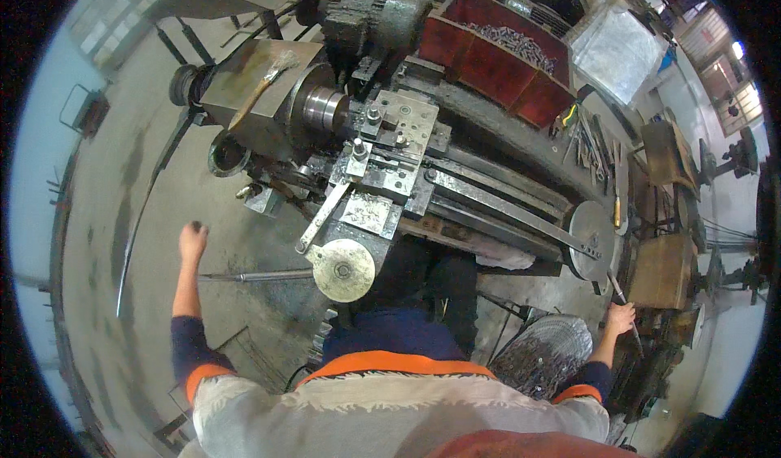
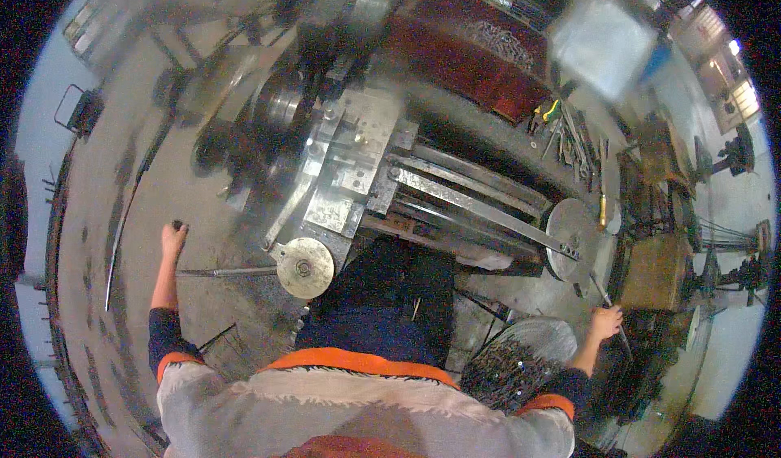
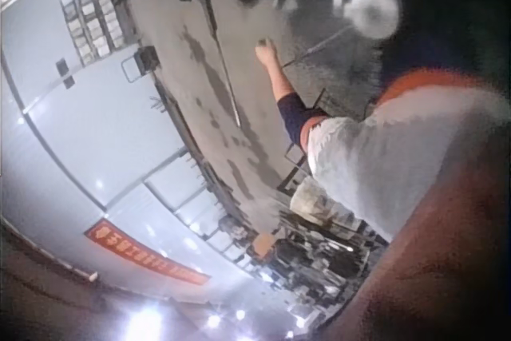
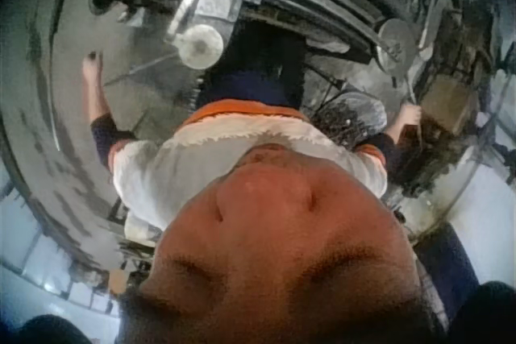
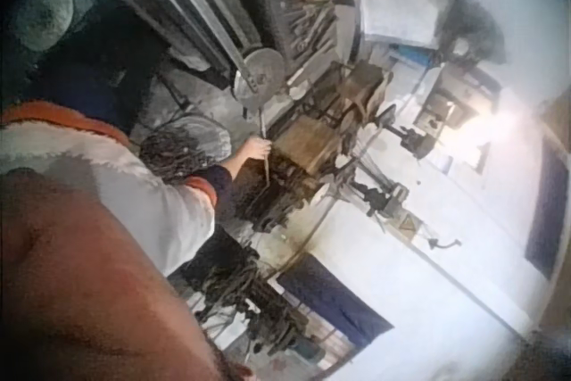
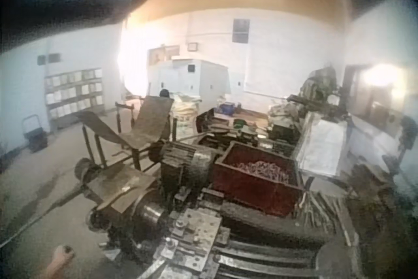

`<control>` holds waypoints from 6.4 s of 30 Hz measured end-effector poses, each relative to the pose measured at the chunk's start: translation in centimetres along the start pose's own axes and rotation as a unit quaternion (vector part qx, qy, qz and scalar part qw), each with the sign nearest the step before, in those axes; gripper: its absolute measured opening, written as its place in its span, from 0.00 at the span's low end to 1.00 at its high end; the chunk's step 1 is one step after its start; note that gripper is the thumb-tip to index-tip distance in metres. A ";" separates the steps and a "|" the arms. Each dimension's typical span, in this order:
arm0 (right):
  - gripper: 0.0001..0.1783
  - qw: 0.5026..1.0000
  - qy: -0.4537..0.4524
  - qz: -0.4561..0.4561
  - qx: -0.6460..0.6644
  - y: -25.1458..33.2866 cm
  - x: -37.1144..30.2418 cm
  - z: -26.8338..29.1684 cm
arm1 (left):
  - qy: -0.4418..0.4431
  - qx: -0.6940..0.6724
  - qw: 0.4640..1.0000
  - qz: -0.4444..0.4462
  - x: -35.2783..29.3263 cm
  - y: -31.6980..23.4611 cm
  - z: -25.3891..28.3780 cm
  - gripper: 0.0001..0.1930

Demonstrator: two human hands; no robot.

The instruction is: The person operates a metal lathe, repeatedly loading small cylindrical metal pieces into the chuck, adjusting controls, and removing finished pieces. The person places the finished pieces into a metal basket on the floor.

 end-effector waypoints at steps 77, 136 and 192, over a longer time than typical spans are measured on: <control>0.07 0.328 0.003 0.712 0.621 35.1 -36.3 53.6 | 0.159 -0.490 0.775 -0.366 -7.2 -39.5 8.9 0.17; 0.20 0.656 0.080 0.530 0.531 32.5 -19.5 41.7 | 0.154 0.234 0.926 -0.252 9.7 -9.3 -10.7 0.13; 0.21 0.987 0.099 0.074 0.104 -0.8 -3.2 0.5 | -0.401 -0.529 0.715 0.219 -7.9 -0.7 -3.5 0.10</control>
Point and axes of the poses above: each hand's wrist, its own x-axis towards the middle knuckle, its own z-axis out of the back of the hand, y = z × x, the point moved 5 cm from there along x, towards the middle knuckle, and after that the axes turned 10 degrees about -z, right-handed, at the moved point
